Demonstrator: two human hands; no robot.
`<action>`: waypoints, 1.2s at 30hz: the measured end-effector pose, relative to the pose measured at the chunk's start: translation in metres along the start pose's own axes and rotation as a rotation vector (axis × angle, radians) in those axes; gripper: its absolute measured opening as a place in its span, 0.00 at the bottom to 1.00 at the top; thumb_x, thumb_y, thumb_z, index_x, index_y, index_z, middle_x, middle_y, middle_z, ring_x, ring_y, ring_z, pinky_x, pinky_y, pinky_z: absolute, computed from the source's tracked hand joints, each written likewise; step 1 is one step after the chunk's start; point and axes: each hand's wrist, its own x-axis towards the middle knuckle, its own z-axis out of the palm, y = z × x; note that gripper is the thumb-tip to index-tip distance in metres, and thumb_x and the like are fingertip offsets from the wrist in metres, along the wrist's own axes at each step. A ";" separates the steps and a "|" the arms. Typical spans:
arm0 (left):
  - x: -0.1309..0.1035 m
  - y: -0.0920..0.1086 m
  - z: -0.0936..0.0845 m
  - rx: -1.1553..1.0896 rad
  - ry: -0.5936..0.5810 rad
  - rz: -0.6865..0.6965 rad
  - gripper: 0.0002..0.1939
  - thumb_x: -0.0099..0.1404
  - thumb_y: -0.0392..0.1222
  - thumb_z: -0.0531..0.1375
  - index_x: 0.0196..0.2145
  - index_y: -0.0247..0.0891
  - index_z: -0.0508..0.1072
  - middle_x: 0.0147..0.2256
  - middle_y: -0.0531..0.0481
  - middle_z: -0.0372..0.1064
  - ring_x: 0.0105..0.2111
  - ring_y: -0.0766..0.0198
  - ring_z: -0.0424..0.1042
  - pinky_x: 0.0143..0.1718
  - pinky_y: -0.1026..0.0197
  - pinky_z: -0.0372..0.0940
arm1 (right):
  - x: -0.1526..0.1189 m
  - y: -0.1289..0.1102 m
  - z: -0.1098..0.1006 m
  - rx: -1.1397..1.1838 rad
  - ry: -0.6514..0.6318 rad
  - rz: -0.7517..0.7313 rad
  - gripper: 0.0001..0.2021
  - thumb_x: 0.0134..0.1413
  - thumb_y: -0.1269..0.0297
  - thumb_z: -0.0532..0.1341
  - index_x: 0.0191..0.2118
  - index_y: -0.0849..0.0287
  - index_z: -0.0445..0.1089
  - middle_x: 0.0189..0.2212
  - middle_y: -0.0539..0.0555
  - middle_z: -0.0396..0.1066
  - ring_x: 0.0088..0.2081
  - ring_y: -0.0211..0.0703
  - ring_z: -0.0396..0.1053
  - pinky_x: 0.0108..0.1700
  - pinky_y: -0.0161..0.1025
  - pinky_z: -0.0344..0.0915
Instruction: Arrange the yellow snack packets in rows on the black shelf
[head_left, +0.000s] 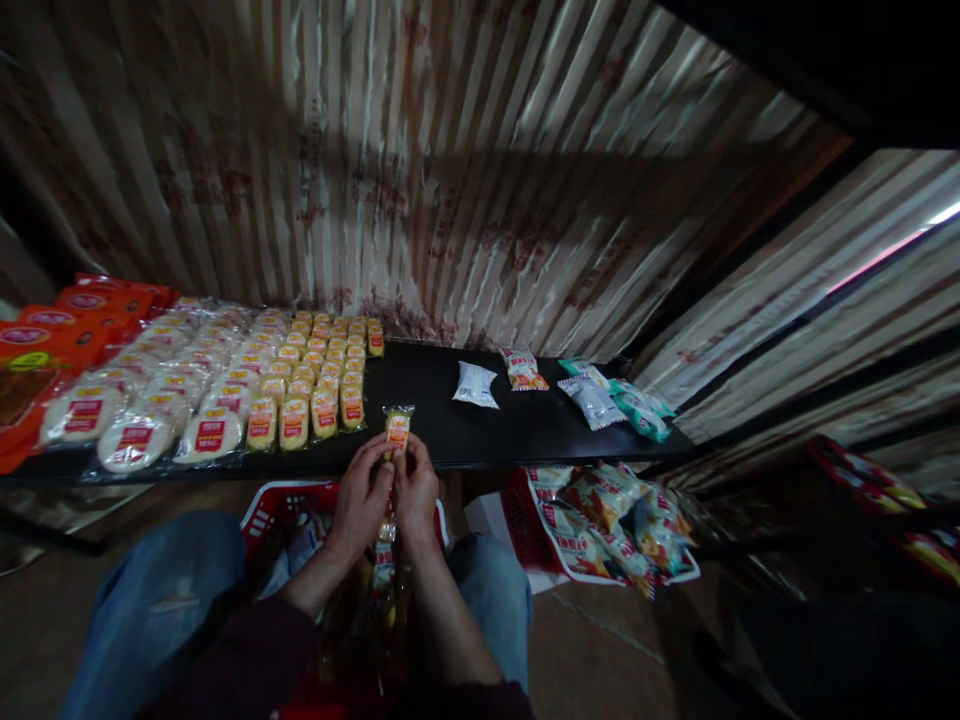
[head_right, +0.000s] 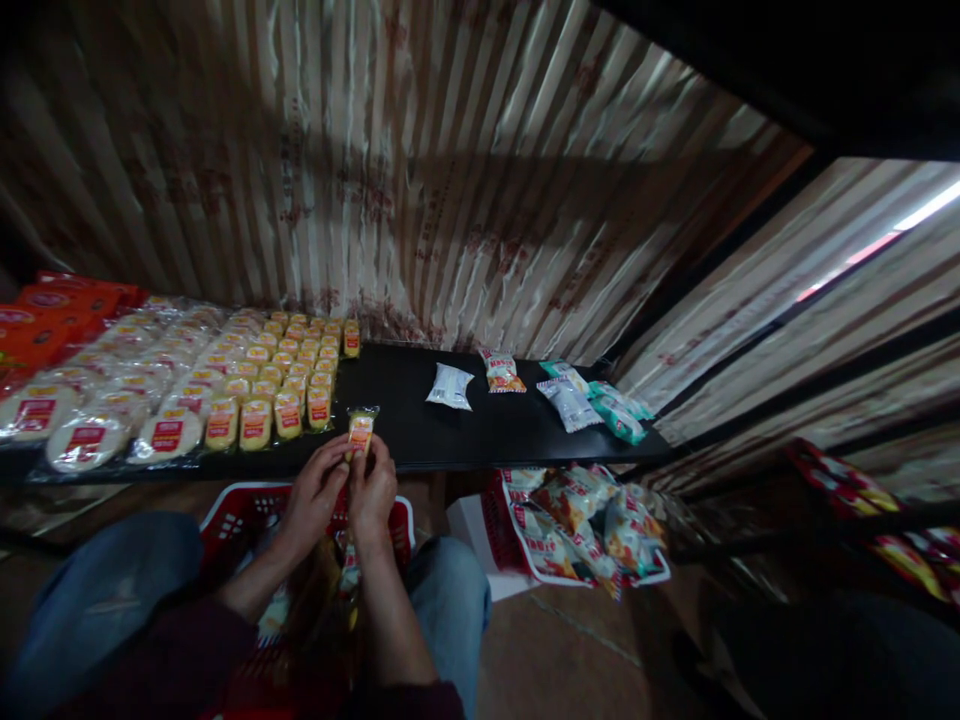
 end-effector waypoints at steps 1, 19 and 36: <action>0.004 0.000 0.001 0.009 0.002 -0.008 0.13 0.61 0.36 0.52 0.42 0.38 0.72 0.52 0.42 0.67 0.52 0.59 0.67 0.56 0.50 0.60 | 0.005 0.000 0.001 -0.006 -0.005 -0.003 0.17 0.58 0.57 0.53 0.48 0.60 0.68 0.43 0.57 0.74 0.43 0.46 0.72 0.46 0.40 0.65; 0.080 0.000 0.019 0.247 -0.014 -0.090 0.12 0.59 0.36 0.53 0.39 0.36 0.72 0.47 0.41 0.70 0.49 0.56 0.68 0.56 0.48 0.59 | 0.081 0.012 0.032 -0.065 -0.061 0.021 0.16 0.53 0.63 0.55 0.47 0.60 0.69 0.39 0.57 0.76 0.37 0.44 0.73 0.42 0.39 0.67; 0.139 -0.036 0.035 0.241 0.056 -0.022 0.08 0.55 0.33 0.54 0.31 0.39 0.72 0.37 0.44 0.71 0.44 0.55 0.69 0.52 0.48 0.60 | 0.134 0.022 0.070 -0.124 -0.067 -0.028 0.13 0.52 0.66 0.55 0.44 0.54 0.69 0.32 0.49 0.75 0.33 0.40 0.71 0.36 0.34 0.65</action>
